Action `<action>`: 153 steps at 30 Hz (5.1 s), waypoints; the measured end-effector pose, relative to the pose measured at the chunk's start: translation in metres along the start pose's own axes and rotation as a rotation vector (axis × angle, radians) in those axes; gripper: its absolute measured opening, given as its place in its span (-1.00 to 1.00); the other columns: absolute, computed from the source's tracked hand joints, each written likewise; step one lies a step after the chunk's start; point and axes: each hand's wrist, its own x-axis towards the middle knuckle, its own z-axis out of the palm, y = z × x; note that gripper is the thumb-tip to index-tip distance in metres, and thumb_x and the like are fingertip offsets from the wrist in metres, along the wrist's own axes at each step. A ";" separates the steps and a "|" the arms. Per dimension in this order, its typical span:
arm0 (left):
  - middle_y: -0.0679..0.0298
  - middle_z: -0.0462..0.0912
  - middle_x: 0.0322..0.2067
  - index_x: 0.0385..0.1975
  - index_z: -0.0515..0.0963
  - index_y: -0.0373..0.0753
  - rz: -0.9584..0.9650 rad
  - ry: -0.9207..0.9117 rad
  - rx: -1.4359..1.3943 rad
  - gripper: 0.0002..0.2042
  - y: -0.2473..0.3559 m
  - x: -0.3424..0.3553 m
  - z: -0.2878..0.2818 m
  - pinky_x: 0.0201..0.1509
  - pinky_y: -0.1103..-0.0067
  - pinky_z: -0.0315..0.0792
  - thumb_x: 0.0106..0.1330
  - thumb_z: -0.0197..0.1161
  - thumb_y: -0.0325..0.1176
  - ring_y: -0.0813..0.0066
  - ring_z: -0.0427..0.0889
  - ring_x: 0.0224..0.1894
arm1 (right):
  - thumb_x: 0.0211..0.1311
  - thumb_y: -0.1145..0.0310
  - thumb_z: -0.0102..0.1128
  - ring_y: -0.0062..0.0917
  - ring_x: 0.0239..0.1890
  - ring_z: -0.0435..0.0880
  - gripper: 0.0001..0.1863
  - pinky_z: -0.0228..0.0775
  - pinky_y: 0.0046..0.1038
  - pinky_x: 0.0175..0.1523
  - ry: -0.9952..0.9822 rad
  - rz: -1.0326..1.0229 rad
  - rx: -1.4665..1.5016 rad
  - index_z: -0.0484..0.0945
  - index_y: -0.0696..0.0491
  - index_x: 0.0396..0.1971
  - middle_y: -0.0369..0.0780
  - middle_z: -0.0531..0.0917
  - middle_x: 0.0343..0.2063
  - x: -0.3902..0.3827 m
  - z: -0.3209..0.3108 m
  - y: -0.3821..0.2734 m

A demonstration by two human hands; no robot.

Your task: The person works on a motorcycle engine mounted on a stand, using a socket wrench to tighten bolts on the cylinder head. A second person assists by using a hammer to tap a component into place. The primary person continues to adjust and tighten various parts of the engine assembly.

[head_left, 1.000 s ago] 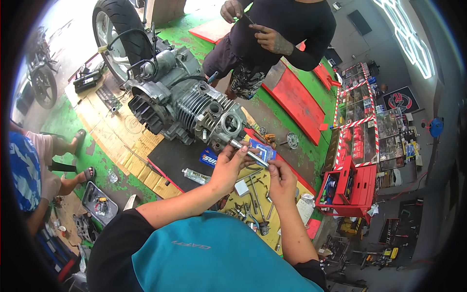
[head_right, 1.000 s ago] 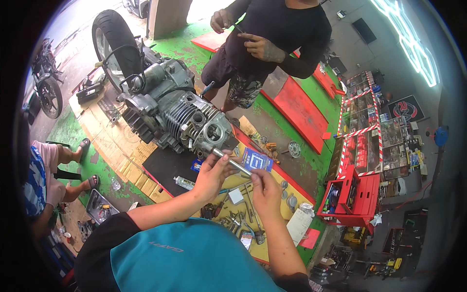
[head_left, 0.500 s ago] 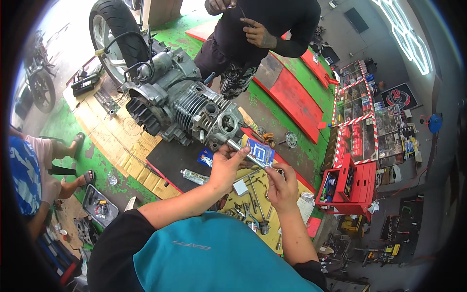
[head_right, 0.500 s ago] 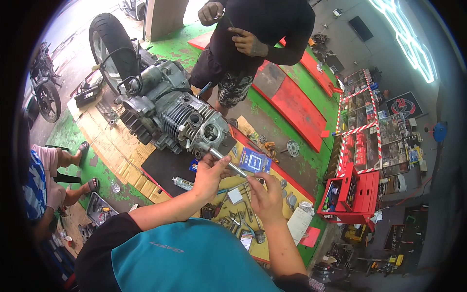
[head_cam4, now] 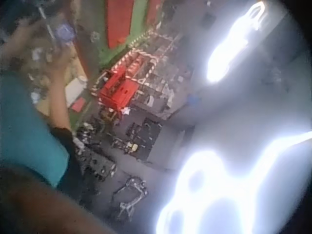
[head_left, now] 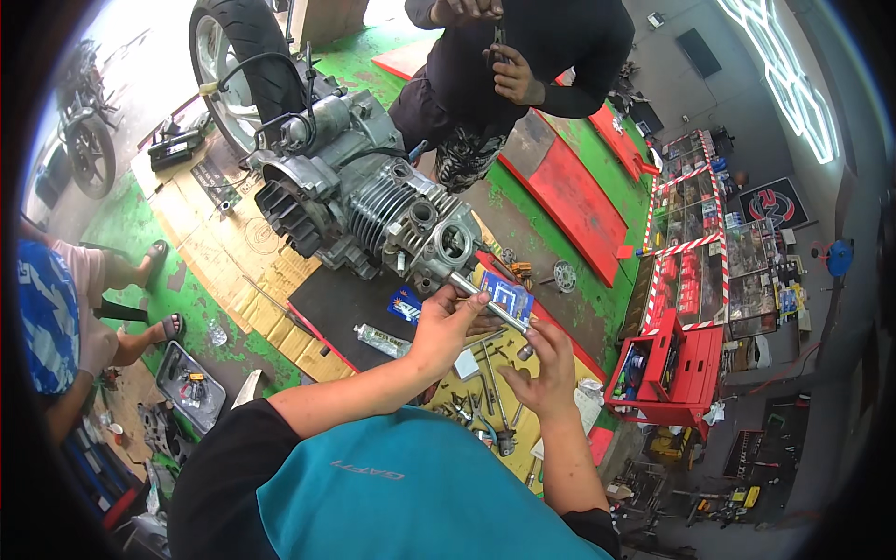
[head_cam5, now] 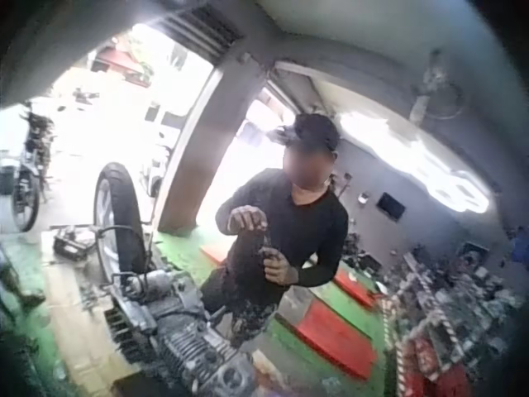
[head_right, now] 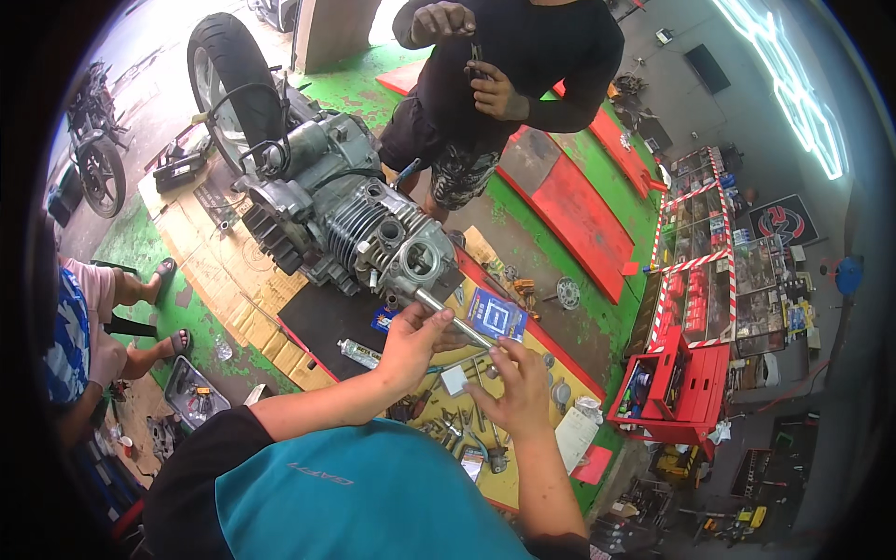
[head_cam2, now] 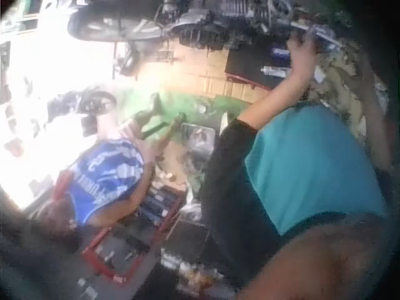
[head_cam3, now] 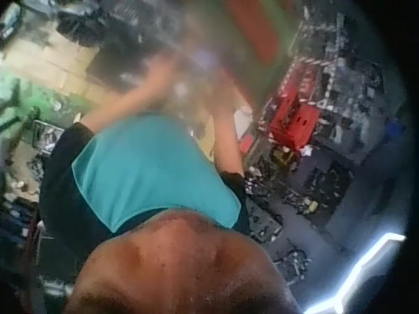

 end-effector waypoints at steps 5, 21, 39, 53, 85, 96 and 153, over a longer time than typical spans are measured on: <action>0.09 0.67 -0.19 -0.06 0.44 -0.39 0.023 0.054 0.057 -0.71 0.005 0.001 0.003 0.00 0.34 0.66 0.48 0.26 -0.28 0.30 0.75 -0.20 | 0.11 0.41 0.41 -0.25 -0.36 0.59 -0.59 0.43 -0.20 -0.21 -0.044 0.002 -0.027 0.54 0.12 -0.03 -0.14 0.64 -0.36 0.002 0.006 0.010; 0.08 0.66 -0.13 0.08 0.42 -0.37 -0.007 -0.030 0.034 -0.69 0.010 -0.005 0.000 0.11 0.26 0.63 0.55 0.15 -0.25 0.19 0.75 -0.11 | 0.35 0.24 0.25 -0.28 -0.37 0.61 -0.73 0.41 -0.27 -0.27 0.107 0.335 -0.058 0.58 0.18 -0.37 -0.10 0.58 -0.47 0.002 0.020 -0.004; -0.01 0.68 -0.05 0.10 0.43 -0.27 -0.174 -0.111 -0.051 -0.69 0.012 -0.017 0.016 0.09 0.27 0.61 0.57 0.10 -0.18 0.19 0.74 -0.10 | 0.27 0.35 0.31 -0.33 0.01 0.55 -0.53 0.45 -0.31 0.06 0.334 0.404 0.728 0.49 0.12 0.16 -0.09 0.51 0.07 -0.030 0.041 -0.022; 0.18 0.73 -0.38 -0.25 0.63 -0.29 -0.064 -0.390 1.205 -0.71 0.115 -0.008 0.046 -0.22 0.52 0.56 0.38 0.36 -0.14 0.47 0.72 -0.29 | 0.41 0.28 0.19 -0.05 -0.20 0.74 -0.71 0.58 -0.22 -0.11 0.022 0.465 0.361 0.56 0.18 -0.06 -0.01 0.73 -0.25 0.042 0.052 0.029; 0.17 0.64 -0.13 -0.22 0.59 -0.25 0.833 -0.535 2.019 -0.69 0.119 0.072 0.042 0.28 0.24 0.35 0.02 0.40 -0.33 0.14 0.59 0.06 | -0.03 0.33 0.41 -0.33 0.20 0.46 -0.54 0.18 0.05 0.44 -0.050 -0.405 -0.298 0.62 -0.13 -0.02 -0.24 0.54 -0.07 0.129 0.055 0.104; 0.22 0.62 -0.08 -0.08 0.62 -0.13 0.703 -0.544 2.050 -0.65 0.119 0.074 0.038 0.43 -0.09 0.20 0.12 0.41 -0.24 0.17 0.57 0.16 | 0.11 0.37 0.36 -0.14 0.16 0.50 -0.54 0.26 -0.08 0.37 0.198 -0.158 -0.145 0.49 0.01 0.05 -0.13 0.55 0.00 0.135 0.076 0.116; 0.20 0.72 -0.17 -0.17 0.73 -0.17 0.752 -0.499 1.907 -0.67 0.127 0.077 0.029 0.37 0.11 0.31 0.00 0.44 -0.32 0.16 0.62 0.07 | 0.32 0.32 0.09 -0.48 -0.38 0.70 -0.42 0.50 -0.35 -0.24 -0.156 0.425 0.664 0.37 0.04 0.36 -0.19 0.72 -0.40 0.128 0.012 -0.017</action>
